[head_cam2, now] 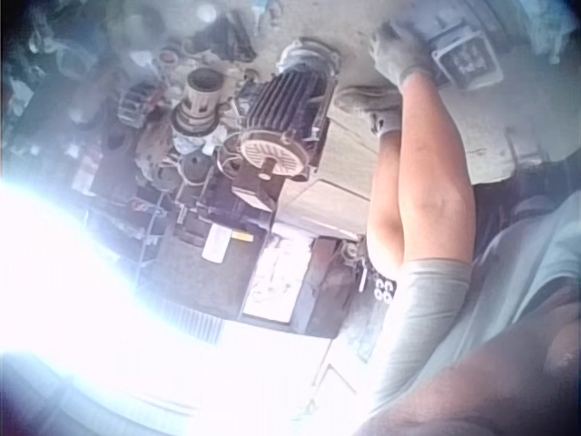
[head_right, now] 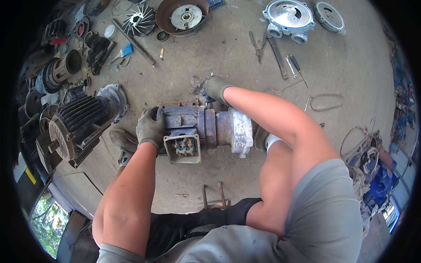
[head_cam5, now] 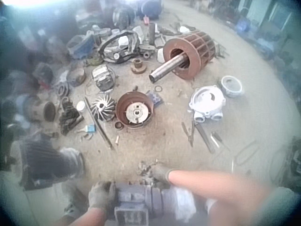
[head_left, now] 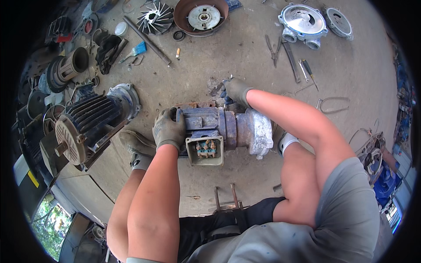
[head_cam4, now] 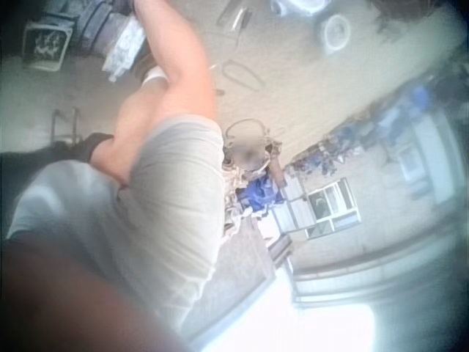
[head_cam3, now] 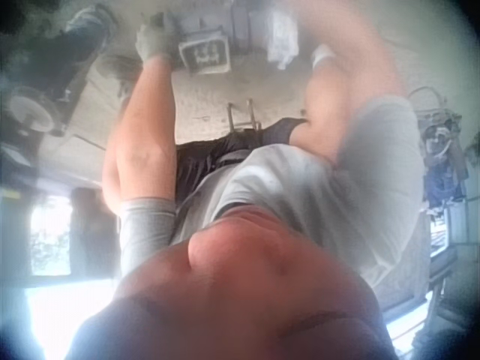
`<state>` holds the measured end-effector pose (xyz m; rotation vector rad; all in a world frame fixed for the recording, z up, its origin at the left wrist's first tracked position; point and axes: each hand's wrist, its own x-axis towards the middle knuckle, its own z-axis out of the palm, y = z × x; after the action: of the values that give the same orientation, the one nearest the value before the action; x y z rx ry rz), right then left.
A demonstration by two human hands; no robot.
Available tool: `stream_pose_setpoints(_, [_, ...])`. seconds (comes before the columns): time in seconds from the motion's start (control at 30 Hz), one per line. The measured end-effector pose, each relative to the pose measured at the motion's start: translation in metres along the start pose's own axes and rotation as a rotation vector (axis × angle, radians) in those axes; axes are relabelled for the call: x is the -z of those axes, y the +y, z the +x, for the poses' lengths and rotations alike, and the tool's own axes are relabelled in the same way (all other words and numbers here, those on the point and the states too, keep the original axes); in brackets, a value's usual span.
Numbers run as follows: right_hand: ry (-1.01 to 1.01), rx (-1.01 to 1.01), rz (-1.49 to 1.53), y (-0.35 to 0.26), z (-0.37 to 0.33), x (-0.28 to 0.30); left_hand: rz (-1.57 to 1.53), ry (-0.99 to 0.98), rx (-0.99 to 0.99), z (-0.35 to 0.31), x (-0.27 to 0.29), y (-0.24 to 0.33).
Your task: The person disassembles a blue electric motor in a cluttered workshop. They use a wrench to loosen bolts, remove the motor housing, and separate the internal components, including the rotor and stator.
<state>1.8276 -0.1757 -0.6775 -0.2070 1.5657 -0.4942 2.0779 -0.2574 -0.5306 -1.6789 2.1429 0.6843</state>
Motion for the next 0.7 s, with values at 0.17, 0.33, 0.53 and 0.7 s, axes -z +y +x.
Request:
stream_pose_setpoints(0.17, [0.076,-0.161,0.204,0.001,-0.001,-0.003,-0.009,-0.005,0.006,-0.001,0.0,0.0])
stream_pose_setpoints(0.33, [0.04,-0.123,0.147,-0.005,-0.007,-0.004,0.0,-0.005,0.009,-0.001,0.001,0.0])
stream_pose_setpoints(0.53, [-0.062,0.013,-0.074,0.002,0.003,-0.003,0.013,-0.016,0.031,-0.001,0.001,0.002])
stream_pose_setpoints(0.7, [0.017,-0.09,0.207,0.008,0.014,-0.004,0.004,-0.029,0.037,0.0,0.002,0.001])
